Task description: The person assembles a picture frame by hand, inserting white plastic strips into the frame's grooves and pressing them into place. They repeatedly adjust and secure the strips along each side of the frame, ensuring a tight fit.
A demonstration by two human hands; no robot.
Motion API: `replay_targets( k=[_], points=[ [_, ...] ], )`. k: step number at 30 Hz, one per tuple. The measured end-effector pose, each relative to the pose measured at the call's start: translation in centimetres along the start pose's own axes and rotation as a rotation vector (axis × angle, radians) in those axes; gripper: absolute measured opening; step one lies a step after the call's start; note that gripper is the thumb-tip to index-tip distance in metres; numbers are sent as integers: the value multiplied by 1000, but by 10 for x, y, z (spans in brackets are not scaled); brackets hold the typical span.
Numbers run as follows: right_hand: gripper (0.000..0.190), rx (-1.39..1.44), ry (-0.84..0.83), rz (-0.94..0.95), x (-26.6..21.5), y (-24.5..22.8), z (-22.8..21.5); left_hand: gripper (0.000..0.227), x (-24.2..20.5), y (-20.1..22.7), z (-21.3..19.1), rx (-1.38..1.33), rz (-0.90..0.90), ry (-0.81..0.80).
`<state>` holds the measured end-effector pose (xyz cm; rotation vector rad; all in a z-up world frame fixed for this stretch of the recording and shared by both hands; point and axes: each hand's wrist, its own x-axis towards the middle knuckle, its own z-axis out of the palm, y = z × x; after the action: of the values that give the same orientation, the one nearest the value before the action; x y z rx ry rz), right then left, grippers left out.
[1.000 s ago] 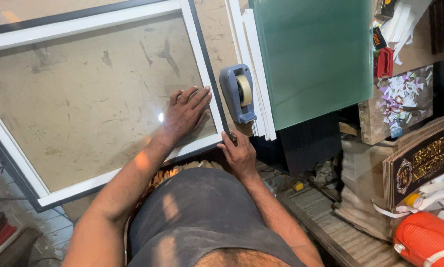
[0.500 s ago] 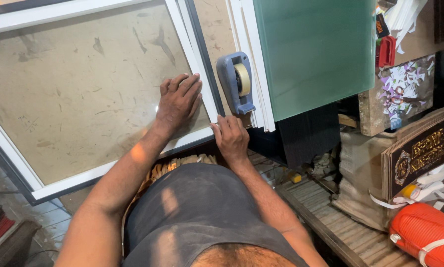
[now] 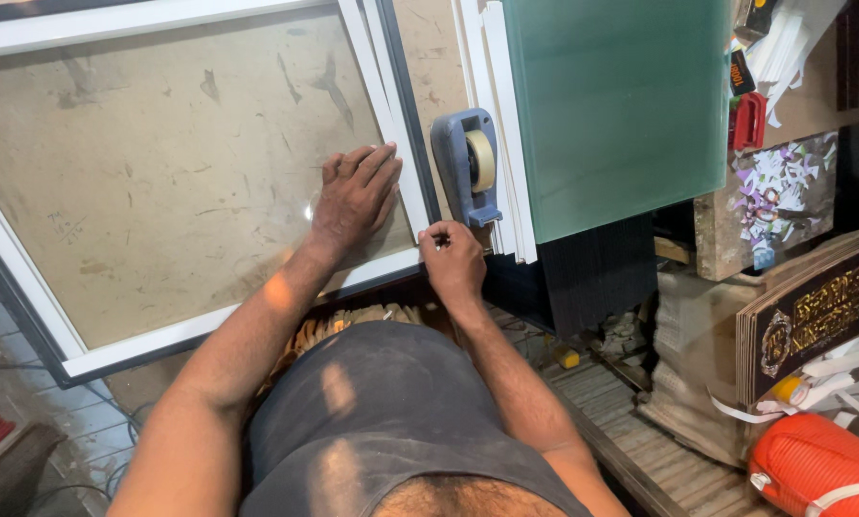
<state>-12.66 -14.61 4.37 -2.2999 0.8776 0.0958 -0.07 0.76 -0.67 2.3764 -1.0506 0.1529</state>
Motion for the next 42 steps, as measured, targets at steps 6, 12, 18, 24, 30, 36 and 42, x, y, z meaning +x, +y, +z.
replay_targets(
  k=[6, 12, 18, 24, 30, 36, 42],
  points=[
    [14, 398, -114, 68, -1, 24, -6, 38, 0, -1, 5, 56, 55, -22],
    [16, 4, 96, -309, -17, 30, -9, 42, 2, 4, 0, 110, 104, -63],
    [17, -143, 93, -398, -22, 37, -8, 41, 5, 8, -8, 89, 85, -106],
    [24, -311, 217, -656, -31, 41, -16, 41, 4, 6, -8, 117, 147, -96],
    [29, -370, 151, -692, -33, 39, -22, 38, 2, 4, -5, 89, 177, -102],
    [35, -42, 354, -419, -22, 40, -34, 41, 4, 4, -8, 98, 189, -115],
    [35, 514, 128, 55, 33, 48, -48, 40, 7, 7, -15, 44, 169, -136]
  ],
)
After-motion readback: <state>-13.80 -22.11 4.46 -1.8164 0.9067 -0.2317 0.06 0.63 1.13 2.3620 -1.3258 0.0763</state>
